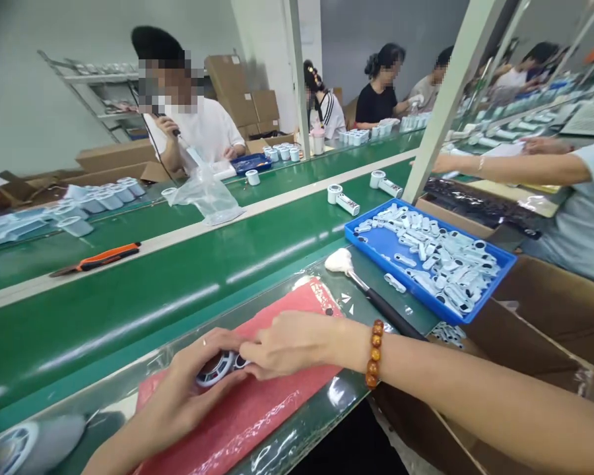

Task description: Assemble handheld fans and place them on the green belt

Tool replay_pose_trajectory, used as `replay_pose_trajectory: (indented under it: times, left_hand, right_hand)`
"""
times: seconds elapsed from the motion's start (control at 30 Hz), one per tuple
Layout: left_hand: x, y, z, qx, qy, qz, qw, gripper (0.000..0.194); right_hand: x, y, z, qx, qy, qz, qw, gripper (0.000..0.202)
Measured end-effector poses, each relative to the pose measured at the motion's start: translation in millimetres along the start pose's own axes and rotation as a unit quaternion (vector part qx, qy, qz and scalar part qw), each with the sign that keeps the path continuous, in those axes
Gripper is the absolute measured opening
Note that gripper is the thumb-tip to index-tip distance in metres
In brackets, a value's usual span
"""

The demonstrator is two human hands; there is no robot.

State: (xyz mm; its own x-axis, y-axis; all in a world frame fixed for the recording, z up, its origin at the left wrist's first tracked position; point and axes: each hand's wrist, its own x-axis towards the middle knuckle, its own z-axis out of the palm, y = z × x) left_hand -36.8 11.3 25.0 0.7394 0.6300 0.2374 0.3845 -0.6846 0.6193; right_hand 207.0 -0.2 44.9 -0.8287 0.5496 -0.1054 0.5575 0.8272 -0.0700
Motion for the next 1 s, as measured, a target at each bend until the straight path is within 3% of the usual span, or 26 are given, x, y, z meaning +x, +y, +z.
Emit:
replay_pose_trajectory:
  times: [0.3,0.47,0.67,0.87,1.0]
  left_hand:
    - [5,-6,1.7,0.011,0.016,0.053,0.998,0.013]
    - [4,-7,3.4,0.011,0.021,0.068,0.997,0.013]
    - [-2,-3,2.8,0.012,0.003,0.030,0.999,0.016]
    - [-7,0,4.5,0.027,-0.002,0.029,0.999,0.018]
    - [-6,-1,5.1,0.034,0.011,0.061,0.998,0.018]
  right_hand:
    - [14,8,-12,0.025,-0.082,-0.023,0.996,0.037]
    - [15,2,-19,-0.003,-0.083,-0.023,0.996,0.034]
    - [2,-4,3,-0.013,0.012,-0.027,0.999,0.032]
    - [-19,-17,23,-0.006,0.132,0.040,0.990,0.028]
    - [-24,-21,24,-0.090,0.189,0.028,0.977,0.030]
